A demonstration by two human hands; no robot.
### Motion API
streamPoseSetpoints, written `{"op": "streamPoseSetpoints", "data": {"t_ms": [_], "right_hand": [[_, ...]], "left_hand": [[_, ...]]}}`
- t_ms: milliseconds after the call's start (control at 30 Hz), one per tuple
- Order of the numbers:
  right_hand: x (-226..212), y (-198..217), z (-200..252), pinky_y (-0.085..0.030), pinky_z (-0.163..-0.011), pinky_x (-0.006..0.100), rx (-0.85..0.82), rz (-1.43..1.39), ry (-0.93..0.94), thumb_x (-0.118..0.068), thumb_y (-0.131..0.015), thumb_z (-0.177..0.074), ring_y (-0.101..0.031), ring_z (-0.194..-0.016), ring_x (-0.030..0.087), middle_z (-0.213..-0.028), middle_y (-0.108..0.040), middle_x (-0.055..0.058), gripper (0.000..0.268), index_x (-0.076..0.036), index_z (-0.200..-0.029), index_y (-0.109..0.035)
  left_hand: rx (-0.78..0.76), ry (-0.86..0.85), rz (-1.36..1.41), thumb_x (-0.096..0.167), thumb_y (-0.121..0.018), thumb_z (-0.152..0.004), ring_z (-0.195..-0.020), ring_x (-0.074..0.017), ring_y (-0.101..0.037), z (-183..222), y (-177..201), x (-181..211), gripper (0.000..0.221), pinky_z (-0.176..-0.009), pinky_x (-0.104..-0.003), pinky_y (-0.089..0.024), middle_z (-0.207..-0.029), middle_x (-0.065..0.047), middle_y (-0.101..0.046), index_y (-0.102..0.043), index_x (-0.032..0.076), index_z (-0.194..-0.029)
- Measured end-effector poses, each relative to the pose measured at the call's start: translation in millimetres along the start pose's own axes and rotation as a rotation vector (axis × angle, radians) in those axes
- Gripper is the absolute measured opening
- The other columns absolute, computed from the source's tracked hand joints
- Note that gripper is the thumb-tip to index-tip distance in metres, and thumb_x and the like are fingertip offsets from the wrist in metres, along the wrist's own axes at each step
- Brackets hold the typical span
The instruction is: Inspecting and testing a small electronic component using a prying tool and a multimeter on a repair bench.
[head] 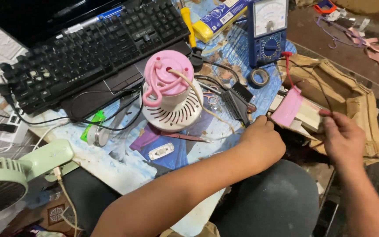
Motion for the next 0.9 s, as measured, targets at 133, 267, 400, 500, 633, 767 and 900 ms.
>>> {"op": "streamPoseSetpoints", "data": {"t_ms": [133,267,400,500,633,767,900], "right_hand": [[6.1,2.1,-17.9,-0.051,-0.070,0.034,-0.020,-0.162,0.079,-0.005,-0.064,-0.130,-0.058,-0.080,0.016,-0.092,-0.065,0.010,0.014,0.003,-0.135,-0.075],[-42.3,26.8,-41.8,-0.038,-0.072,0.028,0.087,-0.355,0.120,-0.023,-0.051,-0.134,-0.043,-0.076,0.011,-0.097,-0.054,0.000,0.019,-0.011,-0.144,-0.063],[-73.1,26.6,-63.5,-0.020,-0.059,0.014,-0.177,-0.668,-0.072,-0.047,-0.050,-0.126,-0.023,-0.067,-0.004,-0.081,-0.024,-0.018,0.006,-0.043,-0.127,-0.054],[-127.7,11.3,-64.5,-0.023,-0.052,0.014,-0.219,-0.747,-0.271,-0.041,-0.058,-0.115,-0.035,-0.064,-0.004,-0.088,-0.042,-0.018,0.021,-0.037,-0.136,-0.059],[-131.3,-3.1,-76.7,-0.027,-0.054,0.010,-0.280,-0.932,-0.322,-0.042,-0.070,-0.112,-0.044,-0.066,-0.007,-0.085,-0.052,-0.018,0.020,-0.032,-0.129,-0.069],[-123.8,-5.6,-61.8,-0.045,-0.089,0.028,-0.381,-0.989,-0.231,-0.060,-0.060,-0.111,-0.059,-0.098,0.012,-0.107,-0.062,-0.002,0.047,-0.022,-0.137,-0.069],[12.8,-16.4,-58.4,-0.059,-0.086,0.043,-0.725,-0.806,-0.026,-0.110,-0.056,-0.092,-0.076,-0.098,0.028,-0.101,-0.079,0.014,0.109,-0.004,-0.106,-0.075]], "left_hand": [[0.033,0.001,0.051,0.004,-0.072,-0.099,-0.132,-0.0307,-0.055,1.2,2.3,-2.3,0.028,-0.114,-0.050,-0.038,-0.109,0.004,-0.083,-0.082,0.030,-0.094],[0.120,0.027,0.089,0.005,-0.072,-0.098,-0.121,-0.0305,-0.059,-2.5,-1.3,-8.3,0.026,-0.106,-0.050,-0.041,-0.107,0.001,-0.083,-0.082,0.029,-0.093],[0.367,0.046,0.337,0.010,-0.070,-0.098,-0.110,-0.0391,-0.071,-6.7,7.0,-11.9,0.033,-0.094,-0.059,-0.056,-0.111,-0.015,-0.083,-0.073,0.008,-0.132],[0.454,0.127,0.546,0.042,-0.068,-0.107,-0.104,-0.0434,-0.075,-11.3,28.8,-11.5,0.039,-0.079,-0.059,-0.060,-0.105,-0.017,-0.083,-0.069,0.007,-0.124],[0.390,0.190,0.781,0.038,-0.056,-0.111,-0.097,-0.0427,-0.079,-16.2,42.3,-3.2,0.036,-0.071,-0.060,-0.061,-0.112,-0.015,-0.082,-0.072,0.006,-0.120],[0.581,0.231,0.987,0.030,-0.051,-0.111,-0.098,-0.0492,-0.076,-19.7,43.9,-7.3,0.036,-0.079,-0.064,-0.055,-0.106,-0.022,-0.083,-0.077,0.005,-0.109],[0.756,0.231,1.208,0.032,-0.041,-0.106,-0.108,-0.0535,-0.074,-9.0,77.0,-19.2,0.043,-0.087,-0.063,-0.051,-0.110,-0.030,-0.082,-0.071,0.001,-0.101]]}}
Point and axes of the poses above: each hand's wrist, its own z-axis away from the middle knuckle, its own y-axis out of the back of the hand, x = y × z, the point moved 5 cm from there along -z, towards the middle knuckle
